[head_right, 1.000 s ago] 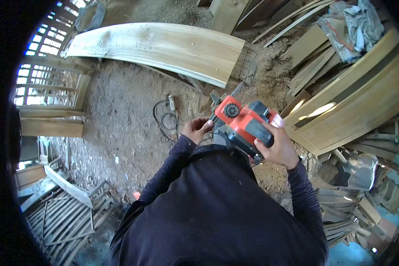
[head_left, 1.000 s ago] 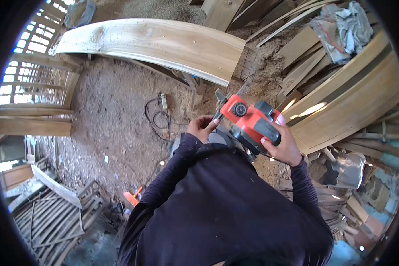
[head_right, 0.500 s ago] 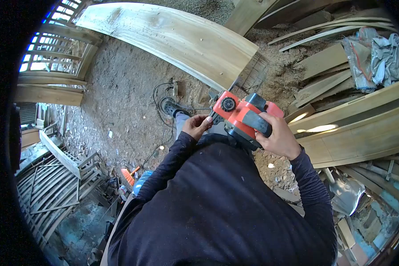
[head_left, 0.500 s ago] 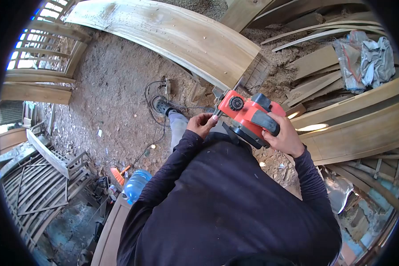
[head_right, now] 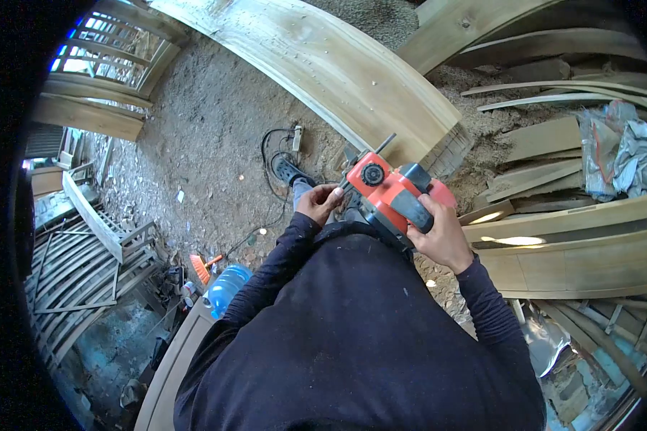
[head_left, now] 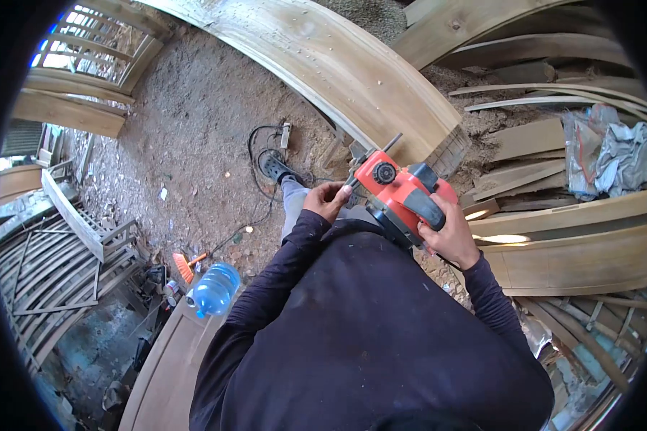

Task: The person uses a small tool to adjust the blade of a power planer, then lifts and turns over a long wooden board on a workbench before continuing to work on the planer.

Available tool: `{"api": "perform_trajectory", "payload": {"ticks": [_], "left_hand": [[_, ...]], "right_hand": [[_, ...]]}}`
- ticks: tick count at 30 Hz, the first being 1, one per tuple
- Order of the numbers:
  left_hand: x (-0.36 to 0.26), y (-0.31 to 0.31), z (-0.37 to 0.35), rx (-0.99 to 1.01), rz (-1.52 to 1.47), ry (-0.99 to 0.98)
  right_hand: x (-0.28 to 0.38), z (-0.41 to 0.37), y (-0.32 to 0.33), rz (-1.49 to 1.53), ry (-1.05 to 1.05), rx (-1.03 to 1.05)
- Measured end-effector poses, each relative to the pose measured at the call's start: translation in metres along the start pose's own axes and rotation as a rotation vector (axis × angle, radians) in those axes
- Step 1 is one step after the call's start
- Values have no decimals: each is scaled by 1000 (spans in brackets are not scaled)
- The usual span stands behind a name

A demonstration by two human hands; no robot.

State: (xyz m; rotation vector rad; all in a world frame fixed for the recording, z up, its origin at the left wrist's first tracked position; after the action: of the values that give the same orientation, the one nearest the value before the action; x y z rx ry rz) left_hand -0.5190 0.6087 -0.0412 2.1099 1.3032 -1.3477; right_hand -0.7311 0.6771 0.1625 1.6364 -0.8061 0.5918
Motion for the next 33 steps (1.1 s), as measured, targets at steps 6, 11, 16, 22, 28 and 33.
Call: {"api": "perform_trajectory", "payload": {"ticks": [6, 11, 16, 22, 28, 33], "left_hand": [[-17, 47, 21, -59, -44, -25], [-36, 85, 41, -91, -45, -18], [-46, 132, 71, -158, -5, -38], [-81, 192, 102, -204, 129, -46], [-105, 252, 148, -172, 85, -118], [-119, 300, 188, -217, 112, -117]], "right_hand": [[11, 50, -24, 25, -57, 107], [13, 93, -41, 35, -108, 113], [27, 147, -57, 64, -63, 125], [42, 216, -80, 122, -102, 174], [60, 292, -100, 130, -82, 168], [50, 348, -118, 233, -236, 196]]}}
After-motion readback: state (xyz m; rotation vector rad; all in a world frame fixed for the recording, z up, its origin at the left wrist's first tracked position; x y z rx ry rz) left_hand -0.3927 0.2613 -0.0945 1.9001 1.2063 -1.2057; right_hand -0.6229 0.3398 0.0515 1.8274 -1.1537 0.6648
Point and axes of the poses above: each hand's wrist, its own z-axis towards the middle knuckle, its own y-axis out of the back of the hand, x = y × z, the point moved 8 cm from there along z, towards the middle knuckle, and after that the axes turned 8 degrees about x, right-handed, at the moved point
